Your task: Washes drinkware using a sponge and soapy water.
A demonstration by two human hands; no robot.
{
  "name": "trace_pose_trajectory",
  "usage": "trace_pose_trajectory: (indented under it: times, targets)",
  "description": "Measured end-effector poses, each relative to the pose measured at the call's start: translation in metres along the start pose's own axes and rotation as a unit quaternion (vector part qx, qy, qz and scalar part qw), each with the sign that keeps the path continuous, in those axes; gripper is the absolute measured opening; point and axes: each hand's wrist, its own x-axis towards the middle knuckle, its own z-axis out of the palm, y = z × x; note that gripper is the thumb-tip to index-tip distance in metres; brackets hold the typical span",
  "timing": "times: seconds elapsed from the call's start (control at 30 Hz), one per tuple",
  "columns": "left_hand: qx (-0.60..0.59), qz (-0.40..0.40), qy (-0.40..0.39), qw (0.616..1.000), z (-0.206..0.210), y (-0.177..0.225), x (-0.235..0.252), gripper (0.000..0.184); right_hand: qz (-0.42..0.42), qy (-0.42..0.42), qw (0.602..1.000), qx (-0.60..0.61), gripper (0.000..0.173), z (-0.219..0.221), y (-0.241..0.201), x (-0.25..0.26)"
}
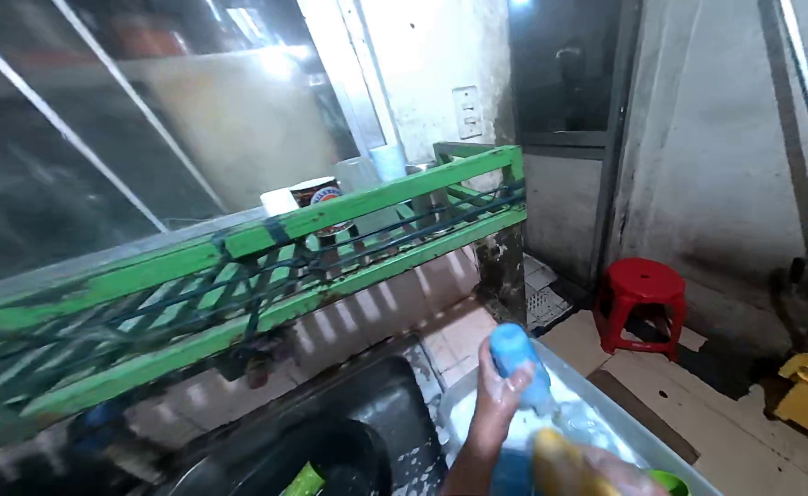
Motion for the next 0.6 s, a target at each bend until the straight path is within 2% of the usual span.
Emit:
trace_pose_trajectory:
  times: [0.03, 0.1, 0.13, 0.2, 0.23, 0.27, 0.3, 0.33, 0.37, 0.4, 0.43, 0.47, 0.5, 0.53, 0.57, 0.6]
  targets:
    - [-0.082, -0.013, 0.053, 0.995, -0.001, 0.008, -0.002, 0.101, -0.016, 0.037, 0.997, 0.060, 0.037, 0.003, -0.004, 0.005]
    - [-0.204, -0.062, 0.129, 0.968, 0.003, 0.018, -0.012, 0.073, -0.066, 0.070, 0.990, 0.107, 0.040, 0.024, -0.016, 0.013]
    - [-0.226, -0.096, 0.142, 0.959, 0.007, 0.023, -0.022, 0.059, -0.096, 0.066, 0.989, 0.097, 0.043, 0.038, -0.021, 0.016]
    - [-0.229, -0.158, 0.125, 0.952, 0.009, 0.030, -0.042, 0.048, -0.154, 0.034, 0.987, 0.008, 0.045, 0.065, -0.021, 0.020]
    - [-0.218, -0.173, 0.114, 0.954, 0.008, 0.032, -0.049, 0.047, -0.194, 0.027, 0.977, -0.081, 0.044, 0.074, -0.016, 0.023]
    - [-0.193, -0.183, 0.113, 0.957, 0.007, 0.034, -0.053, 0.046, -0.250, 0.030, 0.944, -0.212, 0.038, 0.077, -0.009, 0.028]
    - [-0.161, -0.196, 0.118, 0.960, 0.007, 0.036, -0.056, 0.046, -0.316, 0.031, 0.878, -0.359, 0.030, 0.075, -0.005, 0.035]
    - [-0.131, -0.208, 0.133, 0.960, 0.009, 0.036, -0.057, 0.047, -0.348, 0.018, 0.807, -0.476, 0.025, 0.069, -0.002, 0.042]
    - [-0.115, -0.221, 0.152, 0.956, 0.012, 0.035, -0.058, 0.051, -0.340, -0.002, 0.772, -0.537, 0.028, 0.064, -0.001, 0.051]
    - [-0.119, -0.228, 0.171, 0.951, 0.013, 0.033, -0.057, 0.054, -0.326, -0.012, 0.776, -0.540, 0.032, 0.064, -0.002, 0.059]
    - [-0.135, -0.227, 0.182, 0.947, 0.010, 0.032, -0.055, 0.055, -0.299, -0.011, 0.820, -0.488, 0.035, 0.069, -0.007, 0.064]
    - [-0.165, -0.220, 0.177, 0.945, 0.004, 0.032, -0.053, 0.055, -0.251, -0.001, 0.891, -0.378, 0.034, 0.079, -0.015, 0.063]
    - [-0.210, -0.207, 0.153, 0.943, -0.007, 0.031, -0.051, 0.054, -0.189, 0.023, 0.959, -0.212, 0.029, 0.089, -0.022, 0.059]
    - [-0.266, -0.199, 0.126, 0.935, -0.018, 0.032, -0.049, 0.051, -0.143, 0.048, 0.987, -0.062, 0.021, 0.102, -0.032, 0.050]
    - [-0.332, -0.190, 0.087, 0.920, -0.028, 0.031, -0.044, 0.051, -0.137, 0.054, 0.989, 0.009, 0.019, 0.112, -0.039, 0.040]
    - [-0.393, -0.177, 0.037, 0.902, -0.035, 0.030, -0.039, 0.052, -0.183, 0.047, 0.982, -0.023, 0.020, 0.117, -0.037, 0.032]
